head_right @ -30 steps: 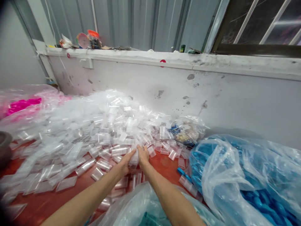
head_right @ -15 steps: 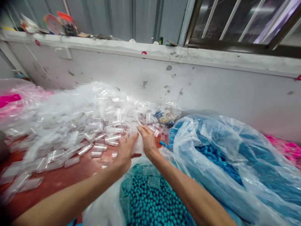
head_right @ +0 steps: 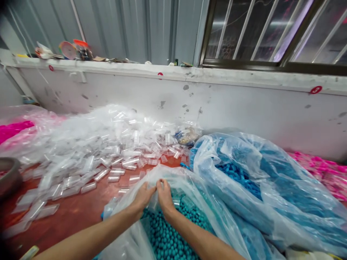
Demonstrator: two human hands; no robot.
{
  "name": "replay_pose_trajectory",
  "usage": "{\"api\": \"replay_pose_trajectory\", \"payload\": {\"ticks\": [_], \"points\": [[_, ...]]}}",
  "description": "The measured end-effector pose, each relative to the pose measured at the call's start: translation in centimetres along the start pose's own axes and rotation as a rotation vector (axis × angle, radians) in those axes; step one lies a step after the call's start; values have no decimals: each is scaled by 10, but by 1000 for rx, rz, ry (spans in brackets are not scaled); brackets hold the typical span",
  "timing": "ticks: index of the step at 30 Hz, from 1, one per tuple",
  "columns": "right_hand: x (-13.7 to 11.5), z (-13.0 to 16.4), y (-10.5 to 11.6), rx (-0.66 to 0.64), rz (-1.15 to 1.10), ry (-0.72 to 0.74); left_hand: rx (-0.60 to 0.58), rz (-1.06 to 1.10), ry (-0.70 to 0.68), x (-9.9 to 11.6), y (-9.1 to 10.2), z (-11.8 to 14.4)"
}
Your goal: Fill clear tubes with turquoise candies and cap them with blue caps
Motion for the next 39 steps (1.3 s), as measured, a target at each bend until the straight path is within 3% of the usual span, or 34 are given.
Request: {"api": "replay_pose_trajectory", "payload": {"ticks": [6, 8, 11, 14, 17, 23, 26, 29, 32, 39], "points": [[11, 16, 14, -181, 364, 288, 9, -279, -229, 4, 3, 8], [20, 24, 16, -189, 423, 318, 43, -426, -279, 4, 5, 14], [27, 26, 4, -184, 446, 287, 93, -546, -325, 5, 7, 21], [17, 20, -18, -340, 395, 347, 111, -583, -364, 6, 10, 23], [3, 11, -15, -461, 375, 416, 119, -608, -362, 7, 15, 24], [-11, 9, 44, -372, 572, 544, 103, -649, -501, 8, 16, 30], [-25, 19, 53, -294, 627, 598, 162, -746, -592, 9, 16, 38], [-43, 38, 50, -237, 680, 815, 161, -821, -690, 10, 13, 47], [-49, 57, 51, -319, 792, 968, 68, -859, -762, 8, 8, 54], [-51, 94, 97, -629, 856, 828, -441, -672, -821, -4, -9, 92]]}}
Point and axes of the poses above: each hand's wrist, its own z-axis away from the middle knuckle, its own y-axis out of the back of the hand, x = y × z, the point moved 4 cm from there along -z, towards the middle knuckle, and after that the axes turned 11 degrees about x, right-handed, at the moved point
